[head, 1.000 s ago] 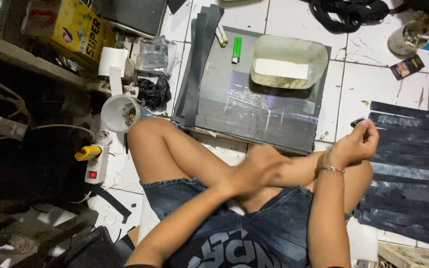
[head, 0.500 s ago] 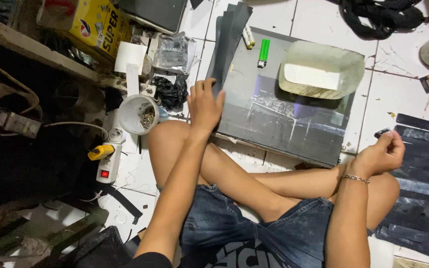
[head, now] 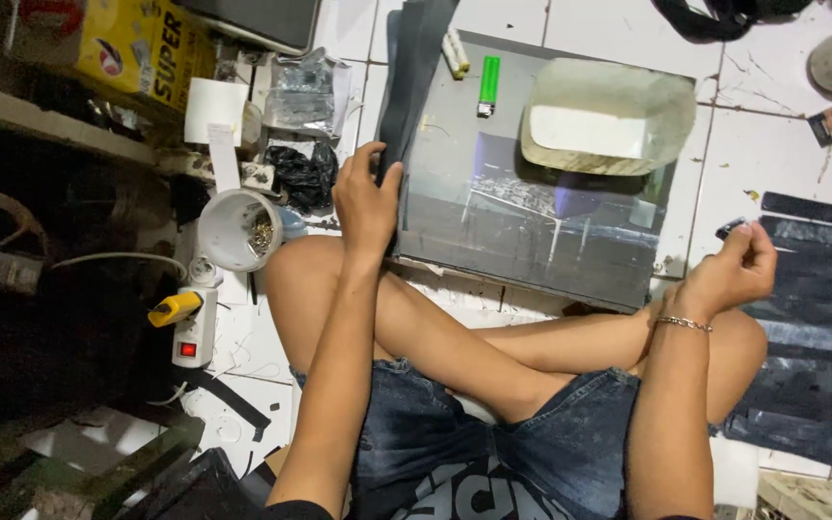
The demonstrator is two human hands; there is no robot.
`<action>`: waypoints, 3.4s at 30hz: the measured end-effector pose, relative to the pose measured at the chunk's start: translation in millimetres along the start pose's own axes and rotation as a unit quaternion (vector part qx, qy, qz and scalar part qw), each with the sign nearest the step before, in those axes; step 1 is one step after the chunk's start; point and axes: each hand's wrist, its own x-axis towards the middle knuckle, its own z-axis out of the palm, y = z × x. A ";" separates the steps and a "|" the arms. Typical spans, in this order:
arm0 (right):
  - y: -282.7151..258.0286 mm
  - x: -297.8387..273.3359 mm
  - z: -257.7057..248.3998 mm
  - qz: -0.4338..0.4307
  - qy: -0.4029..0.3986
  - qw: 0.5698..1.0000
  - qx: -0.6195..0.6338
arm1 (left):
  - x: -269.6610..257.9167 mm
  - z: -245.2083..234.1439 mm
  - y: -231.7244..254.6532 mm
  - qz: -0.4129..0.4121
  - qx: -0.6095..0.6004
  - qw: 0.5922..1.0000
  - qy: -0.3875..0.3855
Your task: Apply glue to leather strips and press them together to bond.
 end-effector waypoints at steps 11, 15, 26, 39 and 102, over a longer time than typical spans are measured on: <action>5.2 0.6 -8.9 0.036 -0.029 0.999 0.001 | -4.2 2.1 -6.6 -0.034 -0.095 0.994 0.034; -1.1 -2.3 -9.0 0.056 -0.031 0.998 0.019 | -7.6 0.6 -10.2 -0.036 -0.126 0.991 0.030; -26.4 -14.6 -17.7 0.107 -0.017 0.993 0.050 | -7.8 15.9 -24.5 0.061 0.031 0.997 0.030; -59.3 -21.5 -28.0 0.201 -0.013 0.978 0.049 | -11.9 10.1 -19.5 0.034 -0.034 0.998 0.030; -59.5 -54.6 -21.3 0.321 -0.406 0.631 0.579 | -90.8 -25.8 139.2 0.105 -0.273 0.928 -0.232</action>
